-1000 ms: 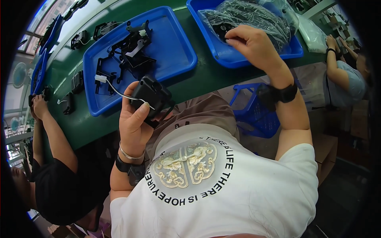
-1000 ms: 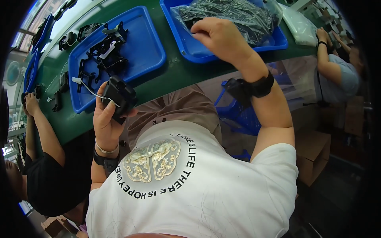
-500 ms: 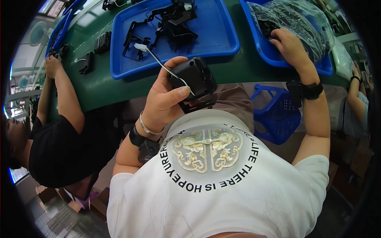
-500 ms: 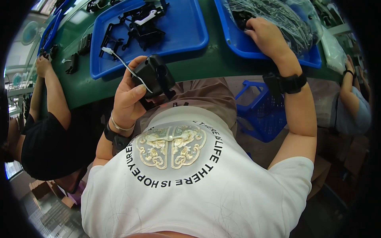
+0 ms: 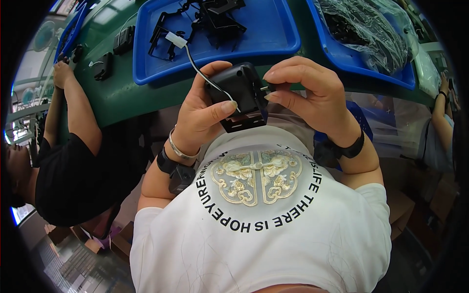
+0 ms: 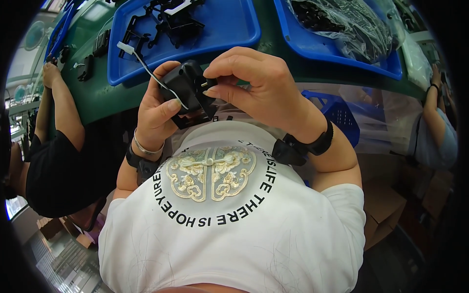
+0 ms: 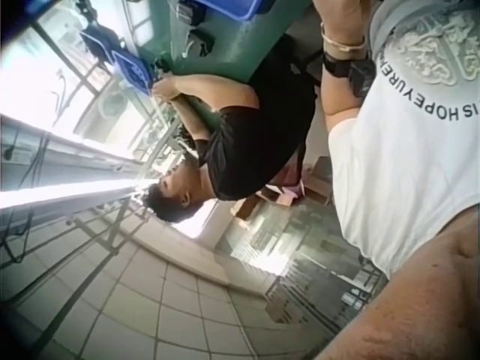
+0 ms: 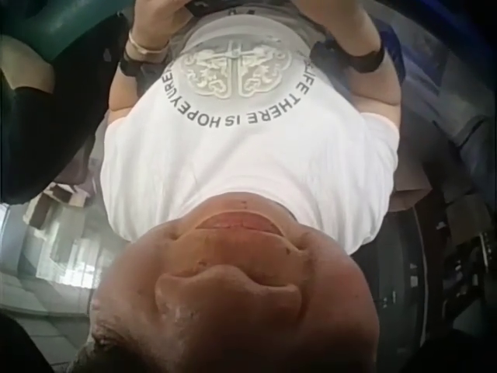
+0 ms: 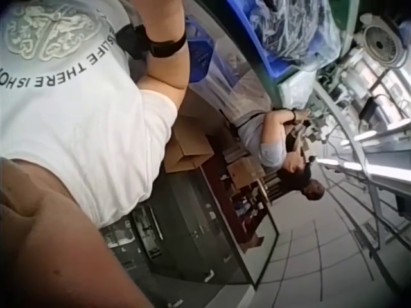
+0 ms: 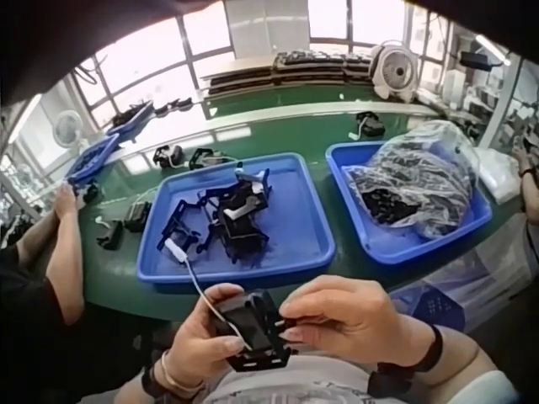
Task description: The person picks up a black device and a bracket, fits the bracket onto the device, and inserts a small pin into the side by hand. After pressing the pin into place, the person sets the assembled unit onto the workbench.
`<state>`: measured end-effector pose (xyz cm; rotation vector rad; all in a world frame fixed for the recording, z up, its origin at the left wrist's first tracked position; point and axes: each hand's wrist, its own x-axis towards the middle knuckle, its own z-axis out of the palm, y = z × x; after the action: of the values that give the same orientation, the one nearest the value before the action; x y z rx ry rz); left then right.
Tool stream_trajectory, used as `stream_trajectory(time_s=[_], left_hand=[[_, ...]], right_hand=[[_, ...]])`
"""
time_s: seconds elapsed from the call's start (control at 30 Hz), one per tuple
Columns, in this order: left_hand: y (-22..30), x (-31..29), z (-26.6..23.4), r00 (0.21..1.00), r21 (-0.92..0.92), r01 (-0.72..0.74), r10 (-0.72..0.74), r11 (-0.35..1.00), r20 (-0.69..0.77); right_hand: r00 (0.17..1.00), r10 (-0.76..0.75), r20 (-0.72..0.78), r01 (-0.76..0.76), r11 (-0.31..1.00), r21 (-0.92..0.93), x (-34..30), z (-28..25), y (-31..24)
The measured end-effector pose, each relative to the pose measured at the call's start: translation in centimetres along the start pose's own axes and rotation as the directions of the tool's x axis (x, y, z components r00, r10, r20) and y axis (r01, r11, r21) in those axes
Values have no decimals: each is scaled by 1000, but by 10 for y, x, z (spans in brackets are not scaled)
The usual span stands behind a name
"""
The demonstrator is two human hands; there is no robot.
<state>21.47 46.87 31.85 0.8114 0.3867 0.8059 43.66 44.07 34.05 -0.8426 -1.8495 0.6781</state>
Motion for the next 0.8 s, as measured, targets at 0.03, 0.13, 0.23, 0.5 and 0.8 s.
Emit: stream_trajectory(time_s=[0.03,0.13,0.23,0.5,0.8], left_hand=[[-1,0,0,1000,9,-3,3,1000,0],[-2,-1,-1,1000,20,-15,15,1000,-4],[-2,-3,-2,1000,19,23,-23,1000,-19],[0,0,1,998,211,-24,35,977,-50],[-4,3,4,987,438,-91,138,894,-78]], right_hand=[[1000,-5,-17,5,1000,-5,1,3,1],[999,-15,-41,14,1000,-14,1,7,3],[999,-7,-37,6,999,-34,0,8,3],[996,55,-71,-65,988,-142,-4,15,5],[931,357,74,-363,926,100,-7,22,18]])
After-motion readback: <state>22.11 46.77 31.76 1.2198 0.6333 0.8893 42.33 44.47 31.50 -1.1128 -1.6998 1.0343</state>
